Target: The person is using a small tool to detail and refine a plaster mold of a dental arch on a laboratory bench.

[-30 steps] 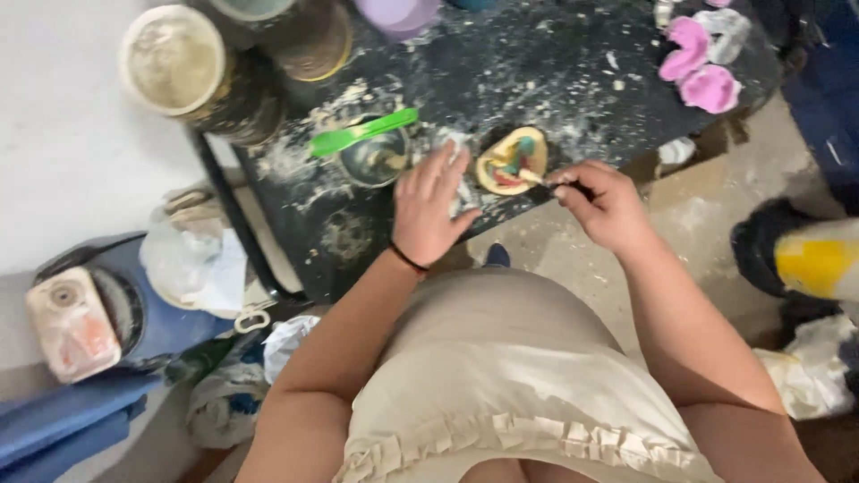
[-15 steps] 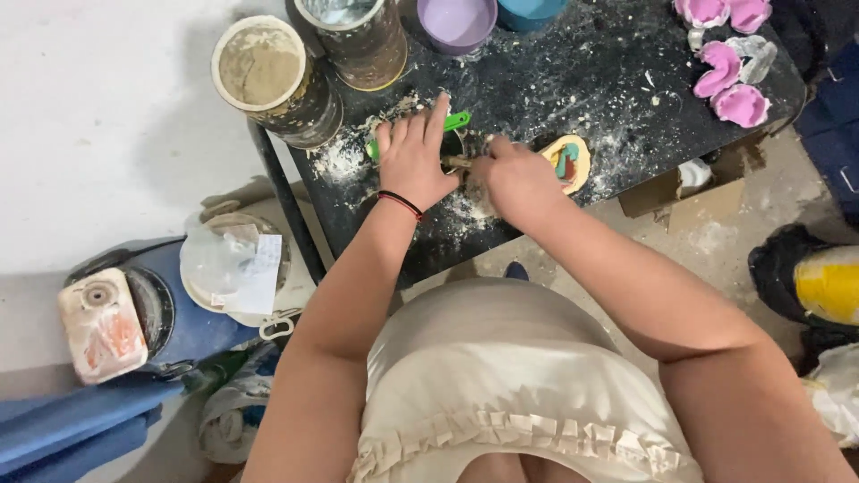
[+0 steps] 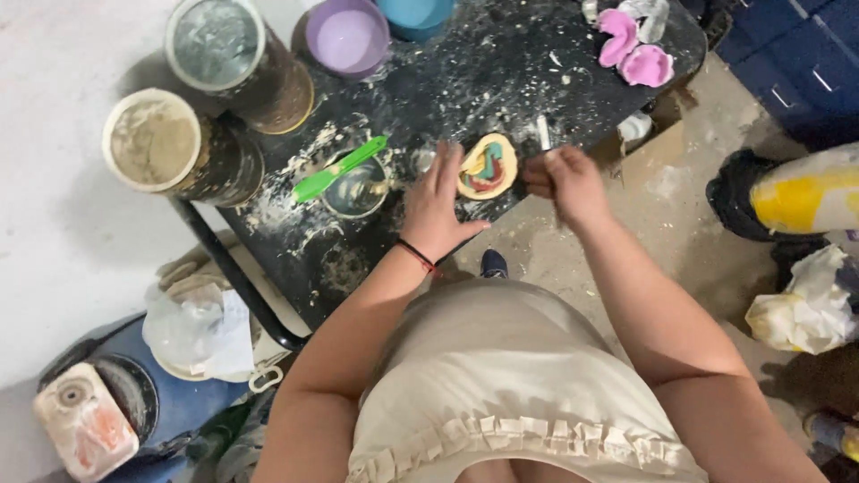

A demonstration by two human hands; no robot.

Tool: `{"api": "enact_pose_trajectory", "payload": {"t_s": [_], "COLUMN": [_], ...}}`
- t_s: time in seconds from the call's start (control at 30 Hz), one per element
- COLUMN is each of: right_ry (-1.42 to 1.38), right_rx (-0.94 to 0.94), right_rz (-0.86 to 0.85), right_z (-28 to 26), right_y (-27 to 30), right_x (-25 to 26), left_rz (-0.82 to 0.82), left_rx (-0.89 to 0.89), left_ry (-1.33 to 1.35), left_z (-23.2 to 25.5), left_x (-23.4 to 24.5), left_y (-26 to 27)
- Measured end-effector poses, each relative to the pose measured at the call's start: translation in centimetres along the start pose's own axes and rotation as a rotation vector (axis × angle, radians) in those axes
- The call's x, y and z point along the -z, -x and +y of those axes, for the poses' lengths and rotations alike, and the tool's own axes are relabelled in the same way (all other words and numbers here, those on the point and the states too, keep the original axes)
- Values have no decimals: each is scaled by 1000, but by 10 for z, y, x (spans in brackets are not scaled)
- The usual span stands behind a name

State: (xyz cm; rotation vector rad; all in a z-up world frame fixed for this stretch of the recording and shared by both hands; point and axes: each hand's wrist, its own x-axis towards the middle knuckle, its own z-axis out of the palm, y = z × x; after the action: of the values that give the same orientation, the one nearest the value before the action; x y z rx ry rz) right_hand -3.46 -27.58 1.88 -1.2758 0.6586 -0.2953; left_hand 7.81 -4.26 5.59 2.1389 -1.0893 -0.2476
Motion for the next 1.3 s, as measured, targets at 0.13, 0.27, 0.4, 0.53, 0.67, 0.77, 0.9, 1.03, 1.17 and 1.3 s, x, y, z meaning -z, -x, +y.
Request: {"api": "enact_pose_trajectory", "payload": {"t_s": [0.13, 0.27, 0.4, 0.53, 0.67, 0.77, 0.9, 1.03, 1.17, 1.3], "right_ry": [-10, 35, 121, 587, 957, 1015, 1054, 1071, 1033, 1025], "right_rx": [-34, -46, -75, 274, 664, 708, 821, 750, 689, 672], "right_rz": [-15, -159, -434, -382, -376, -348, -291, -287, -216, -142], "right_z": [0, -14, -14, -43, -22, -17, -13, -13, -4, 3], "right_y": [-11, -37, -78, -74, -76, -71, -57, -31, -17, -5], "right_x": [-15, -25, -24, -13, 2, 0, 2, 14, 19, 21], "left_rz": [-33, -35, -131, -133, -83, -29, 90, 106, 119, 144], "left_rx": [132, 202, 260, 321, 241, 149, 40, 39, 68, 53], "left_ry": [253, 238, 346, 399, 315, 24, -236, -226, -176, -121], "left_z": [-11, 8, 15, 5, -5, -13, -27, -28, -26, -24], "left_x": [-21, -16, -20, -18, -33, -43, -60, -58, -54, -57], "left_y": [-3, 16, 38, 48, 51, 35, 20, 15, 12, 4]}}
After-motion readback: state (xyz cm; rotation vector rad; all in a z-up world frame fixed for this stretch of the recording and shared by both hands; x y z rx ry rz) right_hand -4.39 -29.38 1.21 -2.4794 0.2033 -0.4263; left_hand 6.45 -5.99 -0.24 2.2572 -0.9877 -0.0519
